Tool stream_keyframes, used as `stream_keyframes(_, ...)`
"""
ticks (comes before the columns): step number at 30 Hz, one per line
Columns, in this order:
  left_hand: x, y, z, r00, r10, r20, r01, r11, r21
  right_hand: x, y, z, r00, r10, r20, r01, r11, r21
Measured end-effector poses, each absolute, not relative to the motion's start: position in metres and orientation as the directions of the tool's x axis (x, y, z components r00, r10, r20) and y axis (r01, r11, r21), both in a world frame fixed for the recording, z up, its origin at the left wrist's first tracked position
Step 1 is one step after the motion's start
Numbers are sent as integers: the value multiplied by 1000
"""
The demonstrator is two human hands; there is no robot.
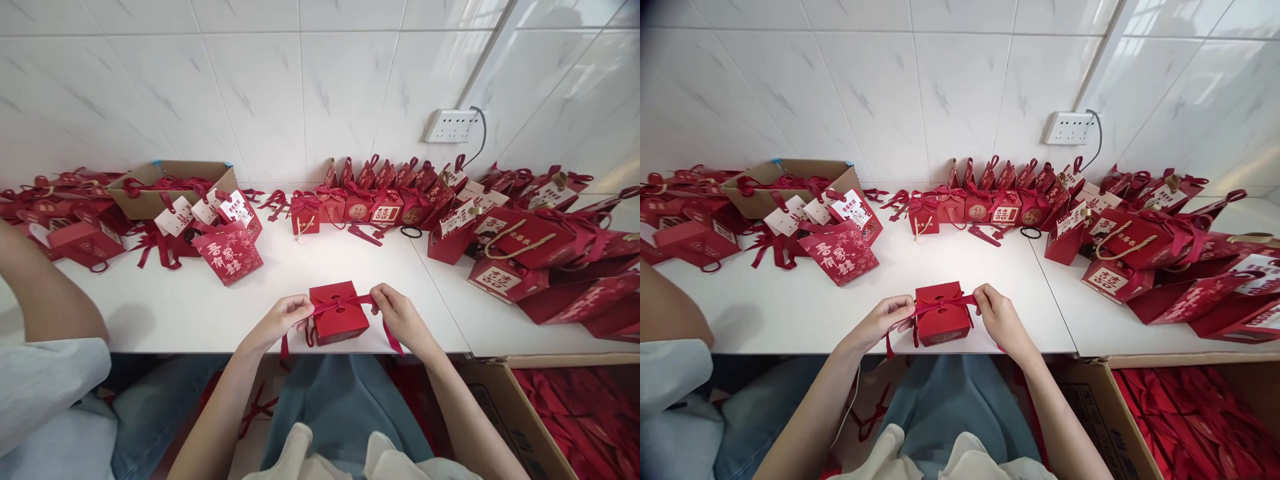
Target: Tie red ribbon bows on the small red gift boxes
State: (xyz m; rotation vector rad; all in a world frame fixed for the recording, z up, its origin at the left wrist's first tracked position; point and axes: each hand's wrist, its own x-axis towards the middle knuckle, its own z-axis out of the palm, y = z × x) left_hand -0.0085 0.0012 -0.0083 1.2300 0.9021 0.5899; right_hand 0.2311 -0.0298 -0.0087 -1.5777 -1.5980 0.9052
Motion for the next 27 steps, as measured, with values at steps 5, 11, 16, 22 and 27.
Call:
stream_keyframes(5,-5,1,-8,458,852,-252,-27,297,954,235,-23,2,-32,992,-122,539,-86,-838)
stream_keyframes(11,-4,2,-13,445,851,-278,-48,333,942,246,-23,5,-214,936,-280,489,-146,-860)
stream_keyframes(16,-3,3,-19,474,820,-322,-87,407,909,250,-22,-5,-284,910,-303,355,-194,-915)
stream_keyframes(22,-6,3,-27,506,781,-366,-86,468,879,257,-24,-12,-242,918,-314,137,-288,-948)
stream_keyframes(27,-8,0,-40,529,772,-352,-93,465,880,258,-26,-22,-258,920,-294,116,-273,-955)
